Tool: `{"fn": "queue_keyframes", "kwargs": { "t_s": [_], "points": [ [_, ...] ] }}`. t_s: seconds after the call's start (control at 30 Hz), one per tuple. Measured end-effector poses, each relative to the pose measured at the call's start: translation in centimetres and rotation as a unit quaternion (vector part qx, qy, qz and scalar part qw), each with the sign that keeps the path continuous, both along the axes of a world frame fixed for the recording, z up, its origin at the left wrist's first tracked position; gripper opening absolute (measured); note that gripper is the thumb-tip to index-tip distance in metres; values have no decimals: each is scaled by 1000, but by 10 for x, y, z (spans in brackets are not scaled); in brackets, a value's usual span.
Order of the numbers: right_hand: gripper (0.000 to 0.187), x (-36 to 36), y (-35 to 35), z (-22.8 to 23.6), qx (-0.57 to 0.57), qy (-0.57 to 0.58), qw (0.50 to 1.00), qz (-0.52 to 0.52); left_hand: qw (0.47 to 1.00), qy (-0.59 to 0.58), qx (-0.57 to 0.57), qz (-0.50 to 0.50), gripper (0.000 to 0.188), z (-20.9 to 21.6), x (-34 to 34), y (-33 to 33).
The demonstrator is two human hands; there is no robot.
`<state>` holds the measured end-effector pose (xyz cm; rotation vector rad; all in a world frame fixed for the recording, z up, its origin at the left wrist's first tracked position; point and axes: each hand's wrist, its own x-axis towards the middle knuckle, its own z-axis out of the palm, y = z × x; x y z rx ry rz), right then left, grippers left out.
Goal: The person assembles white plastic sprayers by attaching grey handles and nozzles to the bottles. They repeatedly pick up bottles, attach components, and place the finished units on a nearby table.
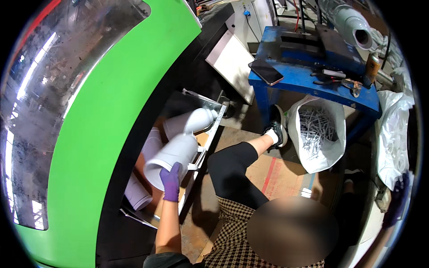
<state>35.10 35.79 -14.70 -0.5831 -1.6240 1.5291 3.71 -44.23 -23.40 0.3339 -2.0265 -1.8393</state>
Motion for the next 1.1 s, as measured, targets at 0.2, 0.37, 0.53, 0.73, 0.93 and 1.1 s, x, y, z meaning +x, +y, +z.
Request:
{"fn": "queue_keyframes", "kwargs": {
  "t_s": [0.2, 0.37, 0.53, 0.73, 0.93, 1.1],
  "points": [
    [61, -130, -154, -11, -112, 47, 935, 334, 914, 55, -246, -317, 62, 111, 86, 112],
    [78, -132, -170, -22, -448, 219, 733, 462, 825, -54, -158, -540, 84, 60, 71, 197],
    [79, -100, -171, 9, -202, 102, 931, 285, 760, 72, -314, -564, 73, 7, 44, 276],
    [88, -75, -178, 6, 23, -9, 989, 143, 655, 65, -500, -563, 73, -2, 1, 283],
    [84, -87, -204, -21, 361, -27, 881, 305, 644, 171, -396, -632, 138, 92, 86, 360],
    [106, -62, -237, -34, 420, -138, 871, 215, 684, 171, -298, -643, 108, 37, 114, 387]
  ]
}}
